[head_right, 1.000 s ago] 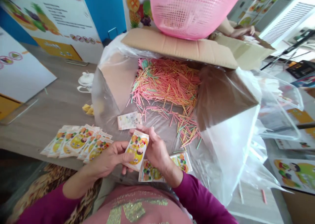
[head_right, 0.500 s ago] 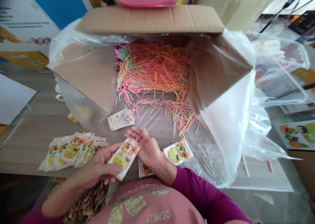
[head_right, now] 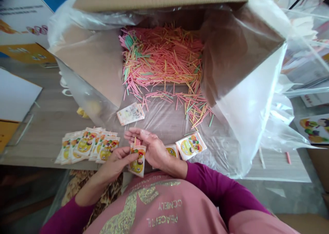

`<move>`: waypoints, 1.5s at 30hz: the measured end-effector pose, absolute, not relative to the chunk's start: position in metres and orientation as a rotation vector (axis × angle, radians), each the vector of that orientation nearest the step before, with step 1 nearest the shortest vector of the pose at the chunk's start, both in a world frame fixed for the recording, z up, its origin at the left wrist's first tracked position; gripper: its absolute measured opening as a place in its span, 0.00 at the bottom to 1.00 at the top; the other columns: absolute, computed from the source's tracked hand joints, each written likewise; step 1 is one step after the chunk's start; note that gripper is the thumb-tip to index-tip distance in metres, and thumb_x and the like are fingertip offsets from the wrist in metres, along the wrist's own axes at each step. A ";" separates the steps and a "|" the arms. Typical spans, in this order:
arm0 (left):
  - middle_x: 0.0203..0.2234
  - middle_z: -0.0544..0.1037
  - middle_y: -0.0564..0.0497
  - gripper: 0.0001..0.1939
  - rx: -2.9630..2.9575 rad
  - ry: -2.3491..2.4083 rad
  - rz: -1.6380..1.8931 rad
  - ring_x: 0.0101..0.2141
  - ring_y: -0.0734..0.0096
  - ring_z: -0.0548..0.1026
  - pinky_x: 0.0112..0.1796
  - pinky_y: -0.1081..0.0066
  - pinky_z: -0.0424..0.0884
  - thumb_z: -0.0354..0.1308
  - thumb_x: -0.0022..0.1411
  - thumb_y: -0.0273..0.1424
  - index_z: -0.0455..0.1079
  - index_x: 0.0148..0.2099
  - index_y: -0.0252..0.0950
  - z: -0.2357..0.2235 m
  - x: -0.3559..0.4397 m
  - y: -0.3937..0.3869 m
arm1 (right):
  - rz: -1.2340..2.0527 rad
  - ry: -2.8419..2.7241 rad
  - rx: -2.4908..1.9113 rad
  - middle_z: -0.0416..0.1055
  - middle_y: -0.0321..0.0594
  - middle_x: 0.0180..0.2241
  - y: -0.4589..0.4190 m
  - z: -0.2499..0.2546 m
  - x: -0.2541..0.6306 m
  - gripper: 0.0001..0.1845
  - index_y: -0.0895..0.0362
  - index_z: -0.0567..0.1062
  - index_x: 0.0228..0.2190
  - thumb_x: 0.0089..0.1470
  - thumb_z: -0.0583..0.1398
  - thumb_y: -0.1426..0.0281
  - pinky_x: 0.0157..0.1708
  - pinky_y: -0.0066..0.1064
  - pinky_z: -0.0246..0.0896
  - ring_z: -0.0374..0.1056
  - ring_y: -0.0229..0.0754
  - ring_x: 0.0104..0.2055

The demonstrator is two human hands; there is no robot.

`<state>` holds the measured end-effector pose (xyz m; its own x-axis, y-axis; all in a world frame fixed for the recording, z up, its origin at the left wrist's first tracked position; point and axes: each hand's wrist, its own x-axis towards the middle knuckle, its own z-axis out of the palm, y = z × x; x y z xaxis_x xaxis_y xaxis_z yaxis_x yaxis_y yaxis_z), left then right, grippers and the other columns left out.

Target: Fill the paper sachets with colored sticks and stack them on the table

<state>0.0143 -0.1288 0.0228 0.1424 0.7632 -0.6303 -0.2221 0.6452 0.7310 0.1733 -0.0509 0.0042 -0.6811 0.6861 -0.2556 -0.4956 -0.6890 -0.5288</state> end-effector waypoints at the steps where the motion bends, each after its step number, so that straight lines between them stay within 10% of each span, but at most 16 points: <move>1: 0.31 0.86 0.46 0.26 0.533 1.257 0.788 0.28 0.69 0.81 0.34 0.70 0.79 0.79 0.54 0.52 0.81 0.37 0.34 0.020 0.017 -0.130 | 2.330 -0.578 -0.575 0.82 0.47 0.58 -0.051 0.006 0.173 0.23 0.52 0.83 0.50 0.62 0.69 0.50 0.71 0.50 0.63 0.75 0.51 0.64; 29: 0.29 0.86 0.49 0.20 1.042 1.457 1.434 0.30 0.67 0.81 0.34 0.69 0.78 0.69 0.68 0.50 0.85 0.38 0.38 0.000 0.036 -0.143 | 1.909 -1.474 -0.675 0.85 0.42 0.48 -0.043 0.019 0.178 0.08 0.46 0.91 0.38 0.61 0.73 0.57 0.52 0.38 0.77 0.80 0.45 0.50; 45: 0.35 0.88 0.48 0.10 1.298 1.369 1.656 0.36 0.64 0.85 0.40 0.66 0.81 0.73 0.67 0.43 0.87 0.42 0.42 -0.004 0.026 -0.122 | 1.676 -1.330 -0.594 0.86 0.41 0.39 -0.034 0.057 0.177 0.14 0.47 0.87 0.40 0.64 0.69 0.51 0.60 0.52 0.73 0.81 0.53 0.51</move>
